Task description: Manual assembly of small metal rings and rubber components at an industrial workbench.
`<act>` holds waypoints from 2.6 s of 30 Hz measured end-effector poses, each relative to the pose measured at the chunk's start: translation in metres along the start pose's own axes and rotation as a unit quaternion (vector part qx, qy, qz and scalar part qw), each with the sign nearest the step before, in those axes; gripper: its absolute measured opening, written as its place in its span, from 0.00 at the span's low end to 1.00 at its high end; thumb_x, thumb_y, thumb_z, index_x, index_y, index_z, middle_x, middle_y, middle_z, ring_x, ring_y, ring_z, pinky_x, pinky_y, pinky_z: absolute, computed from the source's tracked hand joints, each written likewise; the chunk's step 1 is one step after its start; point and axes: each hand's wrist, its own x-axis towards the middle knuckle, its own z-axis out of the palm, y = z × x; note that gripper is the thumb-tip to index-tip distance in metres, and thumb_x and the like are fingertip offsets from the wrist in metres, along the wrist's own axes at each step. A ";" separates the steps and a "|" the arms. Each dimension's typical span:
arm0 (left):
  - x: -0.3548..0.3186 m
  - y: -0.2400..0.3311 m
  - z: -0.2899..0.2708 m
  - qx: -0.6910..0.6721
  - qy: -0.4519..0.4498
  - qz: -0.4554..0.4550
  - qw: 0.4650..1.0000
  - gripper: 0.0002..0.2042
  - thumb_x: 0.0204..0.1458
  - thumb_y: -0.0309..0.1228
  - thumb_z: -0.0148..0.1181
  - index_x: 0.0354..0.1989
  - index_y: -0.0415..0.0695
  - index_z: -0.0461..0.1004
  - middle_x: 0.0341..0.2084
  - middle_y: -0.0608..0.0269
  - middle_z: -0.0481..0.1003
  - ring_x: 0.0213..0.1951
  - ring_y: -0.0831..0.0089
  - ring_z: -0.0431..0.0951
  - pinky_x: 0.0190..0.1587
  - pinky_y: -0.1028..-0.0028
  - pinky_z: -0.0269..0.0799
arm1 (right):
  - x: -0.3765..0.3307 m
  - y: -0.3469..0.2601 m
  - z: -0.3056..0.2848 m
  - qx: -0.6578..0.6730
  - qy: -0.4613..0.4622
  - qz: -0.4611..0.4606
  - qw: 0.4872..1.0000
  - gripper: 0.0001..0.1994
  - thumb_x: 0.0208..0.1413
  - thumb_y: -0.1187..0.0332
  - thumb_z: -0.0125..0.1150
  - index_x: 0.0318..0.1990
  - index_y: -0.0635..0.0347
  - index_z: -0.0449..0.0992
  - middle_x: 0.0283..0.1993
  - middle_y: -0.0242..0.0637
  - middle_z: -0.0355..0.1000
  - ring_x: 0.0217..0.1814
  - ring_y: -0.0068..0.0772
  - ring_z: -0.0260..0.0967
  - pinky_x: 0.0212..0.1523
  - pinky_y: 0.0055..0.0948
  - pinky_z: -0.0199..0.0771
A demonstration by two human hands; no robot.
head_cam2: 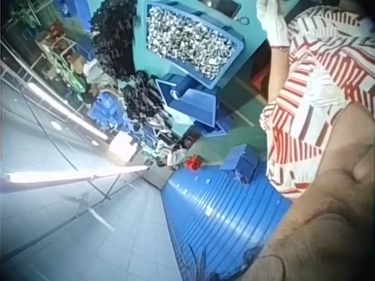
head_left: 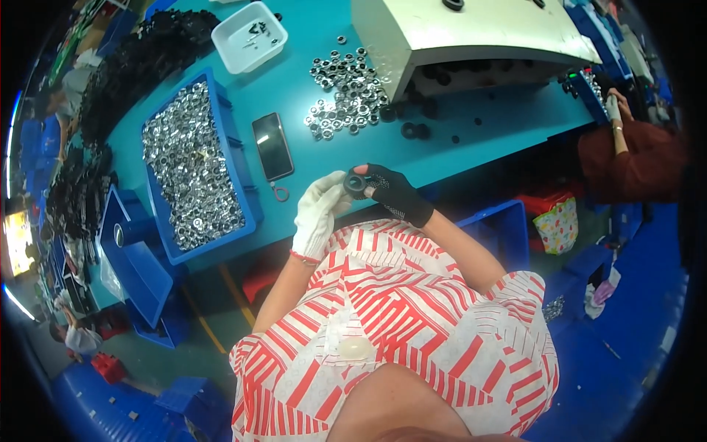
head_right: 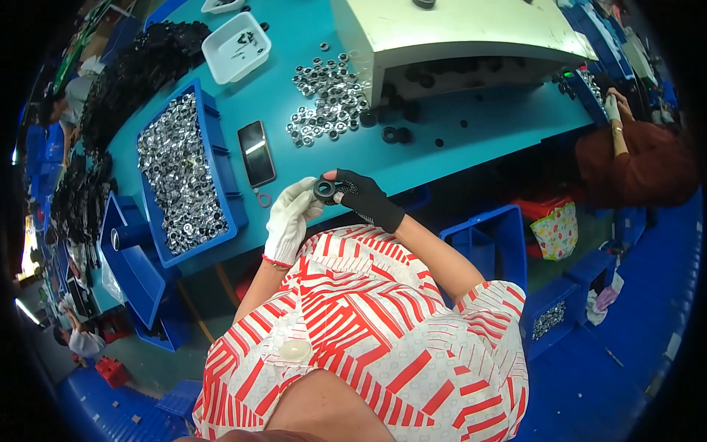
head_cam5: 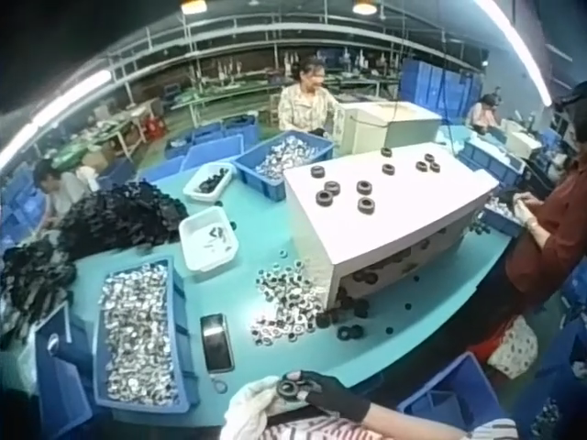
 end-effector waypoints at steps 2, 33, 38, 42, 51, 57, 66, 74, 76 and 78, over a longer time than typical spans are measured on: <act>-0.004 0.000 -0.006 -0.001 0.007 0.007 1.000 0.18 0.55 0.29 0.55 0.52 0.34 0.67 0.36 0.59 0.77 0.31 0.76 0.77 0.35 0.80 0.74 | 0.003 -0.004 0.008 -0.052 -0.006 -0.003 0.999 0.21 0.54 0.79 0.54 0.57 0.62 0.65 0.55 0.37 0.66 0.57 0.29 0.64 0.58 0.29 0.64; -0.034 -0.006 -0.068 -0.414 -0.029 -0.026 0.909 0.20 0.59 0.30 0.47 0.57 0.33 0.58 0.48 0.43 0.66 0.47 0.46 0.71 0.49 0.54 0.74 | 0.150 0.060 -0.022 -0.677 0.118 -0.097 0.720 0.12 0.51 0.61 0.56 0.43 0.49 0.75 0.41 0.40 0.72 0.44 0.42 0.71 0.44 0.38 0.71; -0.037 0.010 -0.063 -0.481 -0.065 -0.019 0.874 0.21 0.60 0.32 0.46 0.58 0.34 0.57 0.51 0.42 0.65 0.51 0.43 0.68 0.53 0.49 0.69 | 0.148 0.061 -0.022 -0.720 0.079 -0.127 0.678 0.05 0.46 0.67 0.58 0.30 0.54 0.72 0.35 0.40 0.69 0.39 0.45 0.70 0.36 0.41 0.70; -0.037 0.017 -0.055 -0.469 -0.057 -0.030 0.881 0.20 0.58 0.31 0.49 0.57 0.35 0.60 0.48 0.48 0.66 0.50 0.50 0.69 0.53 0.53 0.70 | 0.132 0.071 -0.028 -0.700 0.041 -0.146 0.698 0.05 0.47 0.68 0.55 0.33 0.53 0.71 0.37 0.39 0.69 0.39 0.45 0.70 0.35 0.42 0.71; -0.030 0.001 -0.053 -0.444 -0.030 0.001 0.896 0.19 0.59 0.29 0.47 0.56 0.32 0.59 0.49 0.45 0.65 0.49 0.53 0.69 0.56 0.54 0.67 | 0.060 0.028 0.039 -0.456 0.036 -0.169 0.873 0.12 0.45 0.72 0.64 0.40 0.54 0.74 0.41 0.34 0.72 0.34 0.30 0.74 0.33 0.26 0.73; -0.025 0.001 -0.037 -0.407 -0.057 0.007 0.912 0.17 0.61 0.29 0.43 0.55 0.33 0.61 0.44 0.52 0.66 0.44 0.62 0.68 0.47 0.65 0.68 | 0.026 0.004 0.070 -0.548 -0.034 -0.236 0.802 0.14 0.47 0.66 0.62 0.44 0.50 0.73 0.38 0.31 0.70 0.35 0.35 0.72 0.30 0.30 0.72; -0.022 -0.007 -0.026 -0.291 -0.015 -0.004 0.957 0.24 0.54 0.26 0.55 0.59 0.35 0.58 0.44 0.60 0.65 0.41 0.73 0.66 0.43 0.75 0.65 | 0.020 0.006 0.067 -0.598 -0.001 -0.235 0.767 0.14 0.45 0.66 0.63 0.42 0.51 0.73 0.37 0.33 0.70 0.34 0.35 0.71 0.30 0.32 0.72; -0.031 -0.014 -0.027 -0.053 0.031 0.027 0.998 0.32 0.50 0.21 0.53 0.64 0.34 0.49 0.46 0.52 0.67 0.44 0.69 0.72 0.47 0.74 0.69 | 0.013 0.019 0.056 -0.595 -0.055 -0.202 0.776 0.28 0.43 0.60 0.66 0.55 0.53 0.68 0.53 0.46 0.66 0.56 0.47 0.64 0.52 0.40 0.68; -0.032 -0.018 -0.030 0.093 0.046 0.095 0.990 0.33 0.51 0.22 0.52 0.66 0.34 0.46 0.52 0.49 0.64 0.51 0.66 0.68 0.53 0.73 0.67 | 0.011 0.023 0.059 -0.582 -0.050 -0.193 0.789 0.26 0.42 0.60 0.67 0.52 0.54 0.70 0.54 0.47 0.65 0.55 0.48 0.64 0.52 0.40 0.68; -0.032 -0.008 -0.024 0.112 0.014 0.070 0.991 0.34 0.50 0.20 0.54 0.66 0.34 0.45 0.56 0.50 0.60 0.53 0.67 0.66 0.55 0.72 0.65 | 0.013 0.019 0.057 -0.576 -0.052 -0.212 0.787 0.22 0.42 0.62 0.65 0.47 0.55 0.72 0.52 0.47 0.67 0.56 0.49 0.64 0.52 0.40 0.68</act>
